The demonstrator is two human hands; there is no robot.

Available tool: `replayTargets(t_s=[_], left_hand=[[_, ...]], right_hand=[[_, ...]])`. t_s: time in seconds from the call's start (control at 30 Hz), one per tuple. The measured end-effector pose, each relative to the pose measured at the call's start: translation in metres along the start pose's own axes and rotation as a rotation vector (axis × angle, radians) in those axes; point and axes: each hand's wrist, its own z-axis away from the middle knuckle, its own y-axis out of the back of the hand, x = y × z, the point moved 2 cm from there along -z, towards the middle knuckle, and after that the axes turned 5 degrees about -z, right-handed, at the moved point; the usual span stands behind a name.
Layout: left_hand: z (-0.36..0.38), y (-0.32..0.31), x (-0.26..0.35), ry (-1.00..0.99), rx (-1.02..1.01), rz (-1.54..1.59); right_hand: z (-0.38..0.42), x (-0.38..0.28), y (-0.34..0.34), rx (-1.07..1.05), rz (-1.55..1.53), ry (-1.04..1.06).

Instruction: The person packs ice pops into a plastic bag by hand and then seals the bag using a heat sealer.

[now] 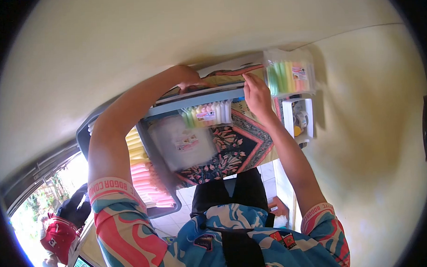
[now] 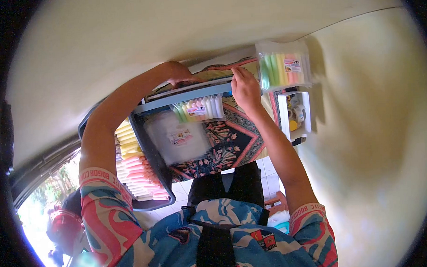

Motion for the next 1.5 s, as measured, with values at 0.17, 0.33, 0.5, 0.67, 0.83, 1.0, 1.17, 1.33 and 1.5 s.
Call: replayTargets(t_s=[0.17, 0.33, 0.5, 0.67, 0.83, 1.0, 1.17, 1.33, 1.5], left_hand=[[0.009, 0.015, 0.012, 0.027, -0.037, -0.042], [0.002, -0.001, 0.002, 0.034, 0.01, 0.06], [0.014, 0.003, 0.008, 0.129, -0.077, 0.589], [0.017, -0.013, -0.005, 0.214, 0.038, 0.439], [0.043, 0.015, 0.025, 0.391, 0.28, 0.35], [0.073, 0.032, 0.07, 0.379, 0.8, 0.071], [0.105, 0.039, 0.121, 0.419, 1.153, 0.471], [0.117, 0.002, 0.181, 0.415, 1.431, 0.914], [0.062, -0.076, 0.235, 0.567, 1.603, 1.359]], right_hand=[[0.001, 0.003, -0.002, -0.003, -0.003, 0.001], [0.0, 0.002, -0.002, 0.003, 0.011, 0.003], [0.001, 0.004, -0.004, -0.032, 0.008, -0.02], [0.002, 0.006, -0.007, -0.038, 0.041, -0.014], [0.003, 0.006, -0.006, -0.034, 0.049, -0.032], [0.004, 0.008, -0.008, -0.062, 0.051, -0.074], [0.005, 0.011, -0.012, -0.075, 0.042, -0.086], [0.002, 0.006, -0.007, -0.097, 0.049, -0.071], [0.002, 0.004, -0.005, -0.059, 0.047, -0.012]])
